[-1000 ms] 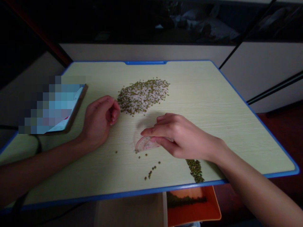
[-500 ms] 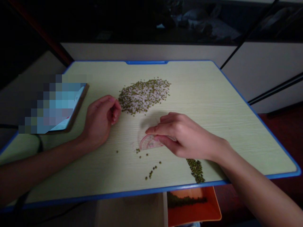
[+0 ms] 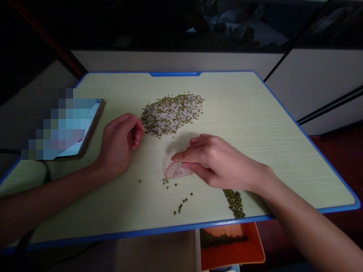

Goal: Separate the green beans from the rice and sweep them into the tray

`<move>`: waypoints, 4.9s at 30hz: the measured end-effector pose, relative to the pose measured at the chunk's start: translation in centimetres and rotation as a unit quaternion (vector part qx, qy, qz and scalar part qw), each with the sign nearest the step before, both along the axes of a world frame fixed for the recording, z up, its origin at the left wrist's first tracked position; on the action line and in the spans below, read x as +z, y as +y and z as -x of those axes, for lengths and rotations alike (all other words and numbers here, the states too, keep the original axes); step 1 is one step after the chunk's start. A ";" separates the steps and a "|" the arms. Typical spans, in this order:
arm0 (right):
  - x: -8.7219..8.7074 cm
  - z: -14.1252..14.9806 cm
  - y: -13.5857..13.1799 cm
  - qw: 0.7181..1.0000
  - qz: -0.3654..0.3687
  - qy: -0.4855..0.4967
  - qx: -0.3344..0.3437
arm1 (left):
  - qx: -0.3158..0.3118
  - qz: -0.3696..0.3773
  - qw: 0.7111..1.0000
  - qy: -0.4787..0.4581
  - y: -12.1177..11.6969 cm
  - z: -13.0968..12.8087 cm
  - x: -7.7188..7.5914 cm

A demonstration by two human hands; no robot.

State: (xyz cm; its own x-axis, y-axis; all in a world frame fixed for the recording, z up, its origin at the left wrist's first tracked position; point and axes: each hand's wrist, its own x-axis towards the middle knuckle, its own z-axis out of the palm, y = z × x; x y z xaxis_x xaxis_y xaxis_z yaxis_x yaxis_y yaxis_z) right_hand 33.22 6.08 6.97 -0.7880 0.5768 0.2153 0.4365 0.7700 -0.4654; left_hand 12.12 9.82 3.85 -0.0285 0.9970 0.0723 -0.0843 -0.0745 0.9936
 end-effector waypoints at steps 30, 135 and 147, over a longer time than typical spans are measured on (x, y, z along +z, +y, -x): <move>-0.3 0.2 -0.2 1.000 -0.002 0.006 0.006 | 0.002 -0.014 1.000 -0.003 0.1 -0.1 -0.1; -4.6 9.9 -10.9 0.740 0.013 0.156 -0.654 | 0.008 -0.020 1.000 -0.015 0.8 0.1 -0.5; -4.4 7.6 -10.7 0.726 0.048 0.162 -0.666 | 0.010 -0.015 1.000 -0.011 0.6 0.1 -0.4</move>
State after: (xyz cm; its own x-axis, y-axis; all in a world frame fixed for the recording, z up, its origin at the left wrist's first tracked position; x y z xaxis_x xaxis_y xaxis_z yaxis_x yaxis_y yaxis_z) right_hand 25.61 -4.60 2.53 0.5670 0.8054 0.1729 0.6193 -0.2784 -0.7341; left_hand 11.97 10.42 3.48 -0.0512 0.9936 0.1010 -0.1052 -0.1059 0.9888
